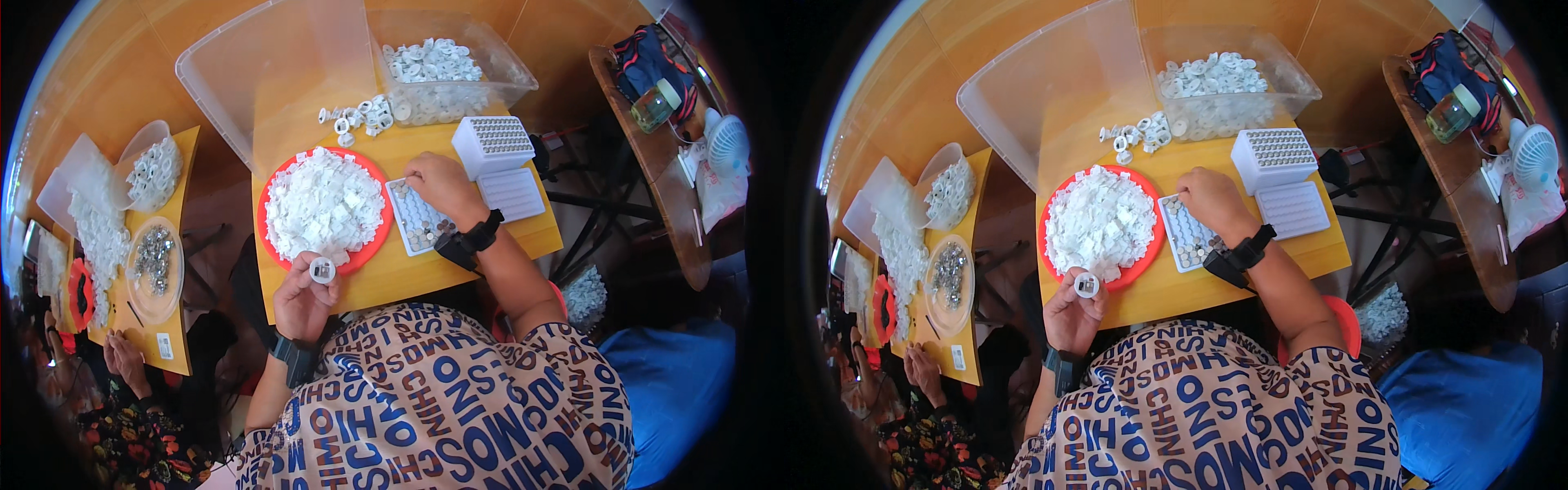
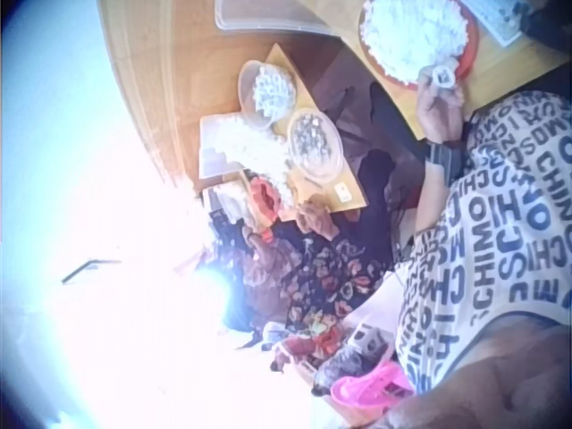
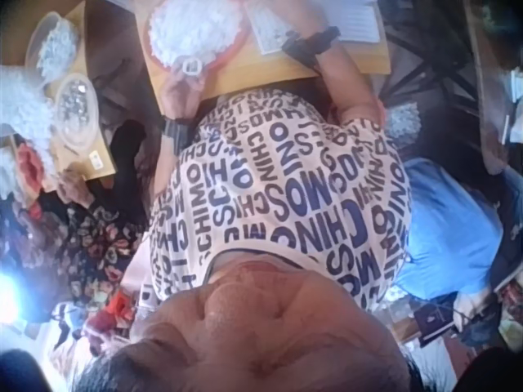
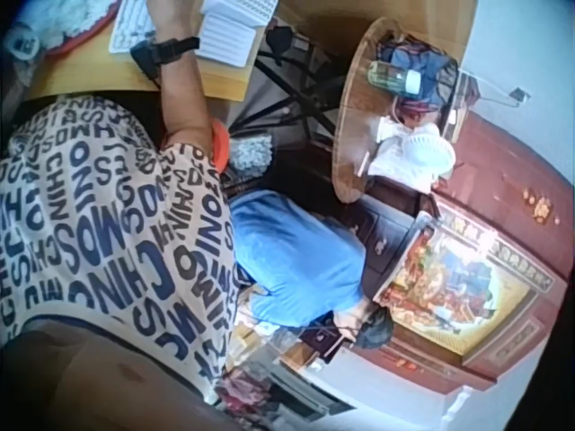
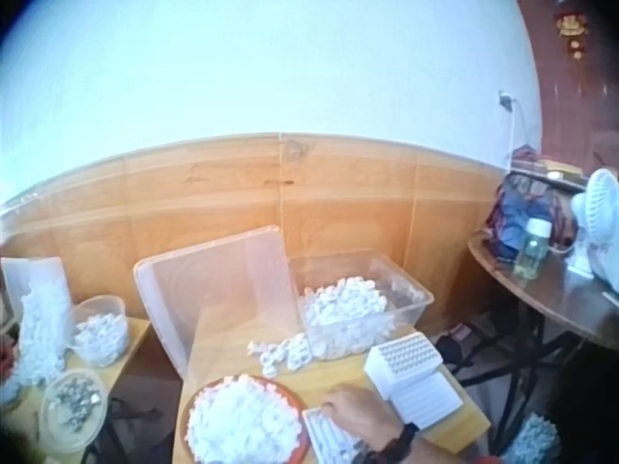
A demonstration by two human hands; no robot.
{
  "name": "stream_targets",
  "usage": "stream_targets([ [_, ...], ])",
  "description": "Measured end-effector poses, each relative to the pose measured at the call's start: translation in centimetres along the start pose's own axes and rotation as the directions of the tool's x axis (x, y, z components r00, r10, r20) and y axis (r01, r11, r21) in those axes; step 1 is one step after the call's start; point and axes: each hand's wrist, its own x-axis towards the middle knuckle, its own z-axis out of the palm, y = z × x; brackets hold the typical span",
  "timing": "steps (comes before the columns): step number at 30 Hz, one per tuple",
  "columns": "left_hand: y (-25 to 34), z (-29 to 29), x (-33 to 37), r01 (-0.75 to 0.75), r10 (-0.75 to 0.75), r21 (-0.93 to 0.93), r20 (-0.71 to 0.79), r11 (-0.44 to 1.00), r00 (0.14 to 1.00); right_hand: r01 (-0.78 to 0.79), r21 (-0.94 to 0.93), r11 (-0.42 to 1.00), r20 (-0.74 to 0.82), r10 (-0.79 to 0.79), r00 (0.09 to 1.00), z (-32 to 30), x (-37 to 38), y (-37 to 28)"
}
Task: The person picks up a white plastic housing from a red plate, inserts a small battery from a tray, and presses a white plastic cover onto it before placing the assembled unit back onto the red plate.
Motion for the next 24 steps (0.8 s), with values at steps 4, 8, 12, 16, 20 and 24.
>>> stream_targets([
  [4, 0.1, 0.2, 0.1, -0.017, 0.017, -0.008, 0.018, 1.0, 1.0, 0.064, 0.009, 0.998, -0.056, -0.063, 0.996, 0.2, -0.3, 0.0],
  [8, 0.2, 0.1, -0.1, -0.029, 0.03, -0.007, 0.032, 1.0, 0.999, 0.149, -0.063, 0.987, -0.12, -0.155, 0.981, 0.4, -0.7, -0.4],
  [12, 0.2, 0.2, -0.2, -0.049, 0.049, -0.014, 0.024, 0.999, 0.999, 0.209, -0.081, 0.975, -0.155, -0.219, 0.963, 0.6, -0.8, -0.6],
  [16, 0.2, 0.8, -0.4, -0.068, 0.067, 0.021, 0.021, 0.997, 0.998, 0.247, -0.053, 0.968, -0.18, -0.252, 0.951, 0.5, -1.1, -0.6],
  [20, 0.1, 0.3, -0.4, -0.092, 0.091, 0.029, 0.042, 0.995, 0.995, 0.128, 0.233, 0.964, -0.207, -0.08, 0.975, -1.1, -2.0, -2.5],
  [24, -0.2, 0.3, -0.2, -0.12, 0.116, 0.078, 0.045, 0.99, 0.992, 0.219, 0.548, 0.808, -0.229, -0.106, 0.967, -2.5, -3.7, -7.3],
])
